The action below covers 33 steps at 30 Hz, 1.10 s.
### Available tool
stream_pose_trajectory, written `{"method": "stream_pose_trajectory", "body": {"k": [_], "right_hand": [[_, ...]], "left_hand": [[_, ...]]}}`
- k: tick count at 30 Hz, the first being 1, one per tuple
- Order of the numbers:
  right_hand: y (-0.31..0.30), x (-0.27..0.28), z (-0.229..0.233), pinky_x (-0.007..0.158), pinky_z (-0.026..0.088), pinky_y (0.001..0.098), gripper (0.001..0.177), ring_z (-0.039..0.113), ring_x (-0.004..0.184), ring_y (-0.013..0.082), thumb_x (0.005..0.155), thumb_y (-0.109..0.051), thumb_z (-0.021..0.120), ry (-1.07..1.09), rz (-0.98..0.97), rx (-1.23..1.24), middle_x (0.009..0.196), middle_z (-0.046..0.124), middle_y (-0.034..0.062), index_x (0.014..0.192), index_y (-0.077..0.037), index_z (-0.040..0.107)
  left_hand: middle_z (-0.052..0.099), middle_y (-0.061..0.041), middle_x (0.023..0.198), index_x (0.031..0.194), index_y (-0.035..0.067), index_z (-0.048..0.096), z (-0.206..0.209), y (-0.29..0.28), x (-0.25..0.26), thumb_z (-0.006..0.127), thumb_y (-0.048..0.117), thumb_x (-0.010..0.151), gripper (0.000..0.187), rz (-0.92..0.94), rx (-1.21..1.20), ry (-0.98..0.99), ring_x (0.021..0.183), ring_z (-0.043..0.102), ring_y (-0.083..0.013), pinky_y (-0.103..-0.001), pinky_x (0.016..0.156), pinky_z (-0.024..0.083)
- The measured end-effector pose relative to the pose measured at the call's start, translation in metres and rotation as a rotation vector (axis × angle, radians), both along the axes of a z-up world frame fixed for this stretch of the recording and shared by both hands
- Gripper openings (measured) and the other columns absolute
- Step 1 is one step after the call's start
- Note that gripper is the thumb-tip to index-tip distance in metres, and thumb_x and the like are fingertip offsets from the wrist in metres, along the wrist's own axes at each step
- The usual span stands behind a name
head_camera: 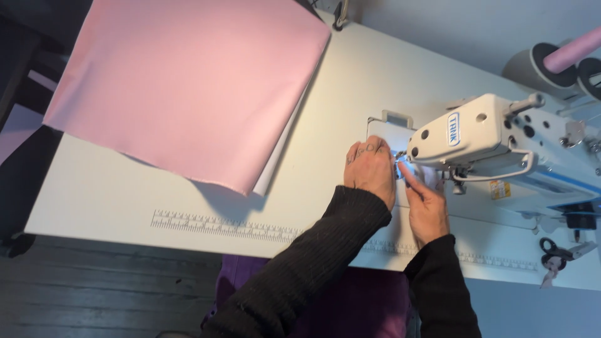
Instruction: Threading an industrial sewing machine and preparing it for use.
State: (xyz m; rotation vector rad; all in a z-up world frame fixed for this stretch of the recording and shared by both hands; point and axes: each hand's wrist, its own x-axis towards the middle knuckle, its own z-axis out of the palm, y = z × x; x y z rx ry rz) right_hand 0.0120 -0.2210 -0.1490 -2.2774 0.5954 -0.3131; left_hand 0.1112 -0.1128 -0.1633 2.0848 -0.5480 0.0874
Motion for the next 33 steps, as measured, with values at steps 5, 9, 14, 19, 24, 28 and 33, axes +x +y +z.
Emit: {"method": "stream_pose_trajectory", "body": {"k": [5,9,14,19,24,28,33], "right_hand": [[0.015,0.008,0.016,0.122,0.039,0.0458,0.051,0.055,0.141,0.0246,0.096,0.005,0.054,-0.003,0.011,-0.055,0.144,0.067,0.0069,0.136,-0.021,0.073],[0.012,0.009,0.012,0.123,0.037,0.0441,0.050,0.054,0.141,0.0241,0.097,0.004,0.054,-0.001,0.036,-0.072,0.142,0.068,0.0087,0.136,-0.021,0.073],[0.008,0.009,0.002,0.123,0.036,0.0446,0.051,0.054,0.141,0.0249,0.098,0.005,0.052,0.004,0.020,-0.041,0.142,0.068,0.0102,0.137,-0.020,0.072],[0.005,0.012,-0.001,0.121,0.039,0.0428,0.048,0.055,0.140,0.0230,0.099,0.005,0.051,0.011,0.030,-0.020,0.141,0.069,0.0114,0.137,-0.015,0.071],[0.008,0.015,0.001,0.121,0.039,0.0444,0.047,0.054,0.140,0.0241,0.099,0.006,0.050,0.002,0.023,0.002,0.141,0.069,0.0130,0.136,-0.012,0.071],[0.005,0.014,0.000,0.122,0.038,0.0453,0.047,0.054,0.140,0.0243,0.099,0.006,0.050,0.000,0.014,0.030,0.142,0.068,0.0125,0.138,-0.011,0.070],[-0.001,0.008,-0.007,0.121,0.039,0.0434,0.049,0.054,0.140,0.0227,0.098,0.005,0.050,0.038,0.025,-0.011,0.140,0.070,0.0095,0.138,-0.013,0.071]], "left_hand": [[0.066,-0.009,0.106,0.096,0.002,0.073,-0.011,-0.006,0.002,0.068,0.011,0.095,0.010,-0.001,0.004,-0.009,0.102,0.070,-0.0293,-0.047,0.117,0.039],[0.064,-0.008,0.098,0.091,0.004,0.072,-0.011,-0.008,0.003,0.071,0.012,0.092,0.008,0.034,-0.007,-0.023,0.097,0.068,-0.0282,-0.047,0.115,0.039],[0.063,-0.005,0.099,0.091,0.005,0.072,-0.011,-0.006,0.005,0.072,0.012,0.092,0.007,0.044,-0.013,-0.025,0.097,0.067,-0.0263,-0.046,0.115,0.040],[0.062,-0.007,0.101,0.093,0.004,0.070,0.006,0.008,0.009,0.069,0.011,0.092,0.007,-0.012,0.025,-0.012,0.098,0.067,-0.0287,-0.047,0.115,0.040],[0.061,-0.008,0.104,0.095,0.003,0.071,-0.003,0.002,0.013,0.069,0.010,0.093,0.007,-0.030,0.060,-0.019,0.101,0.067,-0.0283,-0.048,0.116,0.039],[0.059,-0.008,0.103,0.094,0.003,0.070,0.005,0.007,0.012,0.067,0.010,0.094,0.007,-0.045,0.064,-0.014,0.103,0.066,-0.0295,-0.049,0.116,0.038],[0.058,-0.007,0.105,0.094,0.004,0.070,-0.011,-0.002,0.010,0.067,0.011,0.092,0.008,-0.067,0.057,-0.024,0.104,0.064,-0.0297,-0.050,0.116,0.038]]}}
